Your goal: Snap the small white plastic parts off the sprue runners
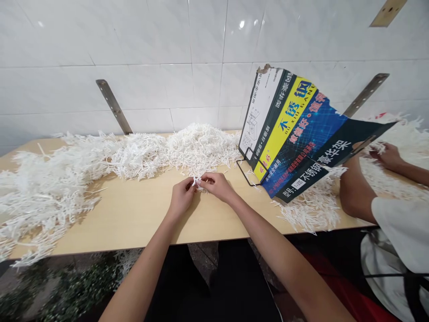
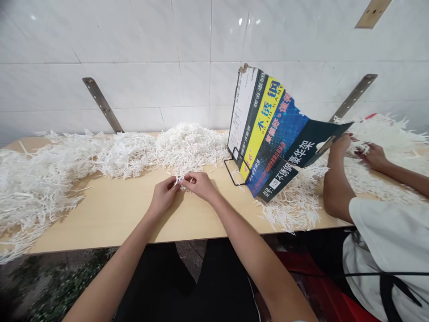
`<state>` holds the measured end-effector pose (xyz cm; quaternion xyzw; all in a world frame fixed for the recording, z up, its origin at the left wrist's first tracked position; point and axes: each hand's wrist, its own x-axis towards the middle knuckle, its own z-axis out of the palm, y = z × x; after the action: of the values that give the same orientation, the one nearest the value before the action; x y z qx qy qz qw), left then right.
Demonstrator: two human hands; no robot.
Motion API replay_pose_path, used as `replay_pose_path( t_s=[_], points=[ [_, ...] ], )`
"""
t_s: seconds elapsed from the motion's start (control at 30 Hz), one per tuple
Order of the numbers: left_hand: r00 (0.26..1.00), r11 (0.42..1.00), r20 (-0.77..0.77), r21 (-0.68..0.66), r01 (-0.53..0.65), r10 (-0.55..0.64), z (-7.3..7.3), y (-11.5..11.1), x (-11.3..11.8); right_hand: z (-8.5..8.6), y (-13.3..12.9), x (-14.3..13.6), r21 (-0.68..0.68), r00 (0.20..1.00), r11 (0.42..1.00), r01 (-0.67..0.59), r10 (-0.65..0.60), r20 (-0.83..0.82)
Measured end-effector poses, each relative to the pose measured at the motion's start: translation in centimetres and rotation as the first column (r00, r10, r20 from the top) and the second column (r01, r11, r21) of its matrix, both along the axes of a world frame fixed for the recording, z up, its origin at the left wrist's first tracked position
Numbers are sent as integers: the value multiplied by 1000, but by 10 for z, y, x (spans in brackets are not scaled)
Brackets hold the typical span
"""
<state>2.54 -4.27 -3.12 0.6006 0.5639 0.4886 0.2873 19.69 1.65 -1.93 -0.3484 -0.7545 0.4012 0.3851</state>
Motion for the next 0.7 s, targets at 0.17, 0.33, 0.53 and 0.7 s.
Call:
replay_pose_path(
  t_s=[0.17, 0.33, 0.53, 0.7],
  points=[
    [999, 1000, 43, -1, -20, 20, 2, -1, 2, -2, -1, 1, 40, 995, 999, 1, -4, 95],
    [999, 999, 27, 41, -18, 17, 2, -3, 2, -9, 1, -2, 106, 981, 991, 81, -98, 170],
    [993, 993, -120, 118, 4, 10, 2, -1, 4, -9, 1, -1, 122, 977, 986, 114, -134, 167],
    [986, 987, -73, 43, 152, -149, 1, 1, 2, -6, 0, -1, 99, 978, 990, 104, -120, 170]
  ],
)
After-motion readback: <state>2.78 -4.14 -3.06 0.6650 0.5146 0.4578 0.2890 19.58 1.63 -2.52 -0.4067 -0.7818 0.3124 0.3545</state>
